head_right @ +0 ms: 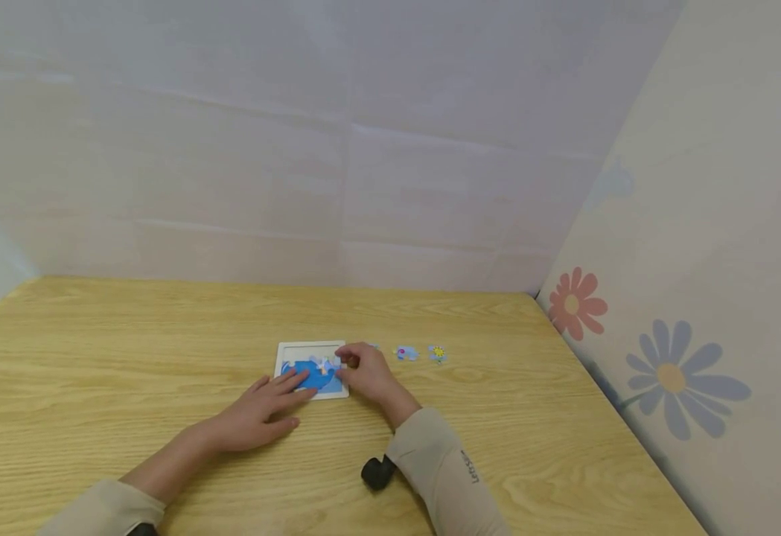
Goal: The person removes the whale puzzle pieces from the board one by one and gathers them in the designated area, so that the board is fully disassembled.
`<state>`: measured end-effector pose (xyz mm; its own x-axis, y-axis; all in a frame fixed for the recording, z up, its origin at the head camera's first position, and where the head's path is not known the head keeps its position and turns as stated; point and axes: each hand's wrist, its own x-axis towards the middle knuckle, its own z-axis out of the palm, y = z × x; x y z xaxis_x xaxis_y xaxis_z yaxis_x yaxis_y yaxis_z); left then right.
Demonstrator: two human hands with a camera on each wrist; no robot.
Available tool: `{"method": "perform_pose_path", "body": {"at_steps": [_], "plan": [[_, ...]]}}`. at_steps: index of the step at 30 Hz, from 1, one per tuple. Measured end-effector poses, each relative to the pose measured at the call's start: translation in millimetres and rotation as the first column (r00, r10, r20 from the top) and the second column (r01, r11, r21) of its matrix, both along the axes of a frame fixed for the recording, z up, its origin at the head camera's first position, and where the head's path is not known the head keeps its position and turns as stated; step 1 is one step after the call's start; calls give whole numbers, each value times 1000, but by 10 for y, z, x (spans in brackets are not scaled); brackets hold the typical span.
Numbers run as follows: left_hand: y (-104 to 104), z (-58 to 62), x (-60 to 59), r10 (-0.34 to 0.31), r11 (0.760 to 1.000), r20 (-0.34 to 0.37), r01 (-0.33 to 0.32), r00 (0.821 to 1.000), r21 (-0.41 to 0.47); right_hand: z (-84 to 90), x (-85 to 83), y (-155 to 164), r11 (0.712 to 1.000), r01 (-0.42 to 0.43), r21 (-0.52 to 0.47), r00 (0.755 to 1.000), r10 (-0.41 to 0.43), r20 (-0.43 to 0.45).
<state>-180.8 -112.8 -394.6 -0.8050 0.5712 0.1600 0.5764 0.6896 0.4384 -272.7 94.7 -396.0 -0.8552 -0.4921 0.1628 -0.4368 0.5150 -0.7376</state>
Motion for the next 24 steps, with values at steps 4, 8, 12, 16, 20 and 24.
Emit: {"method": "perform_pose_path", "body": {"at_steps": [4, 8, 12, 16, 20, 24], "plan": [[2, 10, 0, 3, 1000, 0, -3, 1000, 2, 4, -2, -6, 1000, 2, 0, 1000, -2, 6], [6, 9, -1, 7, 1000, 1, -7, 1000, 1, -14, -6, -6, 1000, 4, 19, 1000, -4, 5], [9, 7, -1, 8, 1000, 2, -8, 1000, 2, -16, 2, -16, 1000, 5, 31, 1000, -5, -7], [14, 10, 6, 3, 1000, 4, -3, 1000, 11, -14, -3, -12, 1000, -10, 29, 1000, 10, -3], [14, 20, 11, 2, 1000, 8, -2, 1000, 14, -24, -13, 2, 999, -27, 25, 1000, 27, -1], [15, 21, 11, 3, 1000, 5, -4, 1000, 10, -36, -19, 7, 999, -26, 22, 1000, 27, -16]]}}
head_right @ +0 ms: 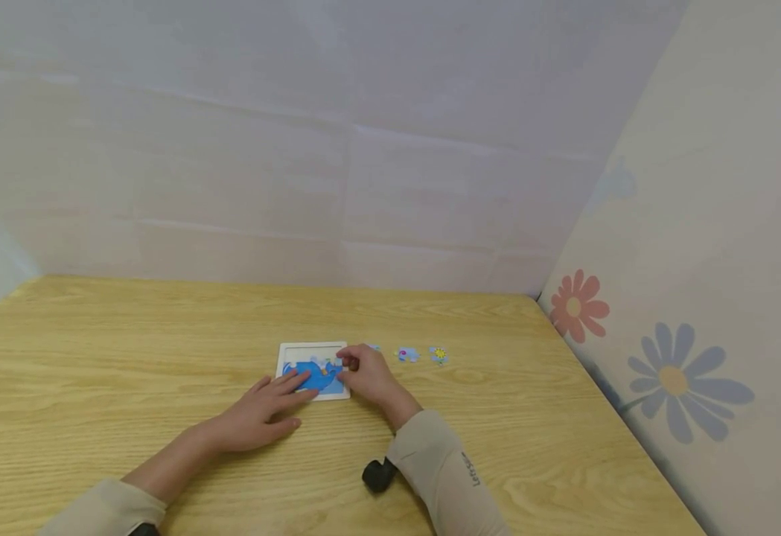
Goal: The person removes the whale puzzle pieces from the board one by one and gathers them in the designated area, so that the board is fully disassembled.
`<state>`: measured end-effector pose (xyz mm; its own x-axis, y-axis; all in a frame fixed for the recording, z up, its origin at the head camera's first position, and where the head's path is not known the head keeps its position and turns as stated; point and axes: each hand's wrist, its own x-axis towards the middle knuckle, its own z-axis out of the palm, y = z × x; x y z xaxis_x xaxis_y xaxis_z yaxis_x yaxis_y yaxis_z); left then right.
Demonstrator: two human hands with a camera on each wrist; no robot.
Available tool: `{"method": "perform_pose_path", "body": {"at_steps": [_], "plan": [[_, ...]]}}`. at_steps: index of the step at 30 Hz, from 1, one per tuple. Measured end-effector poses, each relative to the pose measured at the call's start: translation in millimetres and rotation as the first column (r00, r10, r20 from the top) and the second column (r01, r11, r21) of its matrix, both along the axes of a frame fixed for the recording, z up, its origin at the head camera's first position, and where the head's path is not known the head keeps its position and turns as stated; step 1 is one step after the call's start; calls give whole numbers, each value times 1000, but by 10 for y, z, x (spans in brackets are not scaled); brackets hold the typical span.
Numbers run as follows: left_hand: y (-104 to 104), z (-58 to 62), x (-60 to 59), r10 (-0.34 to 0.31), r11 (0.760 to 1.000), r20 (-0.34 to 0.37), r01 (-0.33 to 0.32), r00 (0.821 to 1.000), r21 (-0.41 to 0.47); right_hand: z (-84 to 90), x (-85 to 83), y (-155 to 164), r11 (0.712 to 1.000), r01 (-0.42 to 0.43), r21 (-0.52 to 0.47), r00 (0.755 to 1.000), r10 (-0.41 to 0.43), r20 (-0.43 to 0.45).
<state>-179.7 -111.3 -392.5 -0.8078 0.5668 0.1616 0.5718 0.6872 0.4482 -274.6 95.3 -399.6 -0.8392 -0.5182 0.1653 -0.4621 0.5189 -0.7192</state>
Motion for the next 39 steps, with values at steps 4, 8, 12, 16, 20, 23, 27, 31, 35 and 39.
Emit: {"method": "perform_pose_path", "body": {"at_steps": [4, 8, 12, 16, 20, 23, 27, 31, 35, 39], "plan": [[-1, -13, -4, 1, 1000, 0, -1, 1000, -5, -10, -6, 2, 1000, 6, 4, 1000, -6, -9], [-3, -16, -6, 7, 1000, -5, -7, 1000, -5, -8, -13, 2, 1000, 8, -3, 1000, -8, -13], [-7, -5, -8, 10, 1000, -13, -10, 1000, -5, 19, -9, -4, 999, 22, -34, 999, -21, 29], [-10, 6, -9, 9, 1000, -12, -9, 1000, -4, 79, -2, -4, 995, 47, -86, 995, -39, 90], [-11, 18, -5, 12, 1000, -9, -12, 1000, -5, 171, -7, 35, 993, 28, -113, 998, -22, 59], [-9, 32, 2, 10, 1000, -12, -10, 1000, -2, 252, -15, 108, 994, 8, -106, 999, -4, 39], [-4, 47, 8, 8, 1000, -17, -8, 1000, 1, 342, -18, 243, 994, 4, -107, 999, 0, 39], [-6, 46, 2, 9, 1000, -26, -9, 1000, -5, 404, -11, 404, 992, 19, -126, 999, -15, 30], [-13, 27, -11, 12, 1000, -24, -12, 1000, -8, 534, 83, 559, 989, 30, -143, 999, -26, 32], [-19, 10, -15, 15, 1000, -17, -15, 1000, -7, 672, 205, 700, 987, 55, -148, 998, -49, 41]]}}
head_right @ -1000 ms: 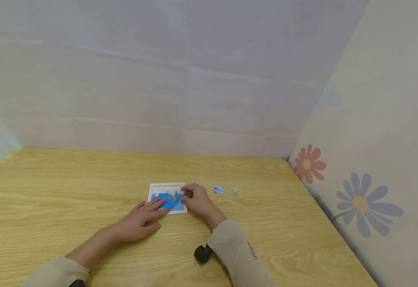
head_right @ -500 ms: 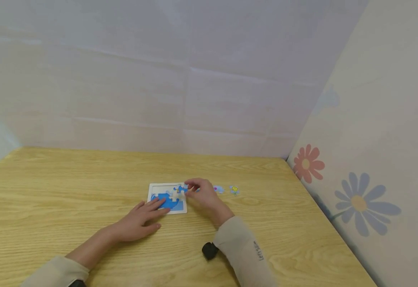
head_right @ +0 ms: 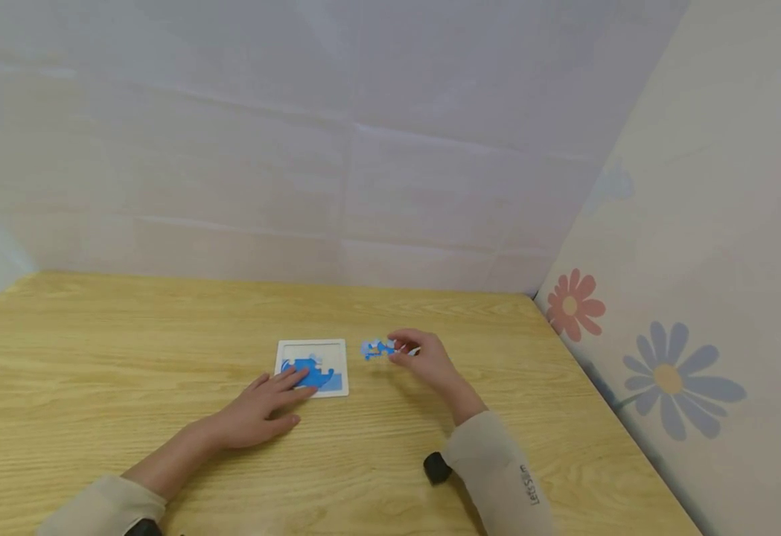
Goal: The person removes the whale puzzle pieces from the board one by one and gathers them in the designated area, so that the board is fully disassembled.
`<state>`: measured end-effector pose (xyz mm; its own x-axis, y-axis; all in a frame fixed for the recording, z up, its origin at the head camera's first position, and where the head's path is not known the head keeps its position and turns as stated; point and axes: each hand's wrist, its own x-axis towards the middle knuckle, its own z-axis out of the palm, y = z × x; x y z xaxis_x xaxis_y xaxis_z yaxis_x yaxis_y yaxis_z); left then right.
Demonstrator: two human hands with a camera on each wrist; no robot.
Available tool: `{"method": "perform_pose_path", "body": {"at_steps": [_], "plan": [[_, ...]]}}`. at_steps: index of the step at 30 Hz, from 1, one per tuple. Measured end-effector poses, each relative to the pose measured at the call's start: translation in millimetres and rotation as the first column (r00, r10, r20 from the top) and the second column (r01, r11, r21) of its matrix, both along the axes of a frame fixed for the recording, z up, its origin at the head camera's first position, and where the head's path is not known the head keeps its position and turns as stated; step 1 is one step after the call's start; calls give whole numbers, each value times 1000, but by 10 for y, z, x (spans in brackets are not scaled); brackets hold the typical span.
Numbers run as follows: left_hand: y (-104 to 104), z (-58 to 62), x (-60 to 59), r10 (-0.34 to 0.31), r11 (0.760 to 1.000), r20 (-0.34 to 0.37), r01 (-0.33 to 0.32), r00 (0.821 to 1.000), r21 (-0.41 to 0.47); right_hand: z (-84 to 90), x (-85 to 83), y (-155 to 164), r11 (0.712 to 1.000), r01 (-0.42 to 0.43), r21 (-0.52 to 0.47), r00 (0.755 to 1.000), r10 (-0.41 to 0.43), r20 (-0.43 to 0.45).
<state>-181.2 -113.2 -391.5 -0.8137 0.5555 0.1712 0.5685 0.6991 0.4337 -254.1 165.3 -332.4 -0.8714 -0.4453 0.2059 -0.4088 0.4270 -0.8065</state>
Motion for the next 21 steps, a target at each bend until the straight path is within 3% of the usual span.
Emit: {"method": "perform_pose_path", "body": {"at_steps": [7, 14, 21], "plan": [[-2, 6, 0, 5, 1000, 5, -5, 1000, 5, -203, -152, 381, 999, 42, 31, 999, -41, -31], [6, 18, 1, -6, 1000, 2, 6, 1000, 9, -138, -60, 556, 996, 92, 19, 996, -92, -2], [14, 9, -2, -9, 1000, -4, 9, 1000, 16, -325, -158, 807, 994, 108, -9, 993, -108, 37]]}}
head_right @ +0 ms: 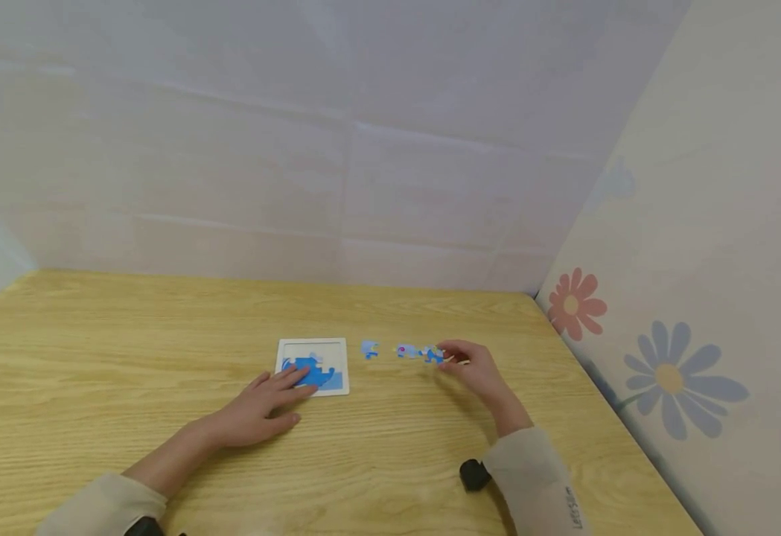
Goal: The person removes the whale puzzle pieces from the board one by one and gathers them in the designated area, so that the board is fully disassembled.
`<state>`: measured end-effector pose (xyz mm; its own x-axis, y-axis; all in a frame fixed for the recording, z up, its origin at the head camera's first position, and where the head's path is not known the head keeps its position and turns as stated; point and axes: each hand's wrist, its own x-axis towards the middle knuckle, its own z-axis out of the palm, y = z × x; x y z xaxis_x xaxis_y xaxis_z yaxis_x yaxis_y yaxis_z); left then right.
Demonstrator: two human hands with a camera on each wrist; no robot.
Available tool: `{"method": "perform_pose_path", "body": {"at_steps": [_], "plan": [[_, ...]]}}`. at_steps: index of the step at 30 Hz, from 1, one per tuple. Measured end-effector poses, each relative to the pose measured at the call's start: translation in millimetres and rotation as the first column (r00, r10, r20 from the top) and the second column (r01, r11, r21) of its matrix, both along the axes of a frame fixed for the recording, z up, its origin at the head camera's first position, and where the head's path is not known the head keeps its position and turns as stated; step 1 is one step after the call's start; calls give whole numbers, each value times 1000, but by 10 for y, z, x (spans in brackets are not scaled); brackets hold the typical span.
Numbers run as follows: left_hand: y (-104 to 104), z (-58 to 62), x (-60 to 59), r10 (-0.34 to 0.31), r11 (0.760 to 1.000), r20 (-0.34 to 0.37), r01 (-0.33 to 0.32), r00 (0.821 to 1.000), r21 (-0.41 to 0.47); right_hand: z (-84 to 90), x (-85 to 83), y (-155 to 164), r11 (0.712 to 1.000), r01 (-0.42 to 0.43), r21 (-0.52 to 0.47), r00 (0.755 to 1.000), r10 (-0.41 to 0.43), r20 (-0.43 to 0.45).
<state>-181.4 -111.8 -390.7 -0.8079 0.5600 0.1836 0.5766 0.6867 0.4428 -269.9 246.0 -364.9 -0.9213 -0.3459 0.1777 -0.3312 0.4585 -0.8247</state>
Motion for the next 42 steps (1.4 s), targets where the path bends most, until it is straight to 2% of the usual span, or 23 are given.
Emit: {"method": "perform_pose_path", "body": {"at_steps": [4, 12, 22, 32, 42], "plan": [[8, -9, -9, -4, 1000, 13, 4, 1000, -4, -50, 13, 100, 1000, -4, -7, 1000, 5, 22], [18, -26, -10, -5, 1000, 24, 5, 1000, -1, -146, 43, 230, 999, 29, 17, 993, -31, 118], [-4, -31, -6, 11, 1000, 15, -11, 1000, 5, -245, -24, 248, 999, 28, 43, 992, -33, 121], [-14, -45, -14, 4, 1000, 18, -5, 1000, 17, -314, -49, 251, 987, -7, 159, 999, 1, 39], [-7, -27, -9, 1, 1000, 17, -2, 1000, 23, -310, -44, 224, 993, -31, 117, 999, 26, 41]]}}
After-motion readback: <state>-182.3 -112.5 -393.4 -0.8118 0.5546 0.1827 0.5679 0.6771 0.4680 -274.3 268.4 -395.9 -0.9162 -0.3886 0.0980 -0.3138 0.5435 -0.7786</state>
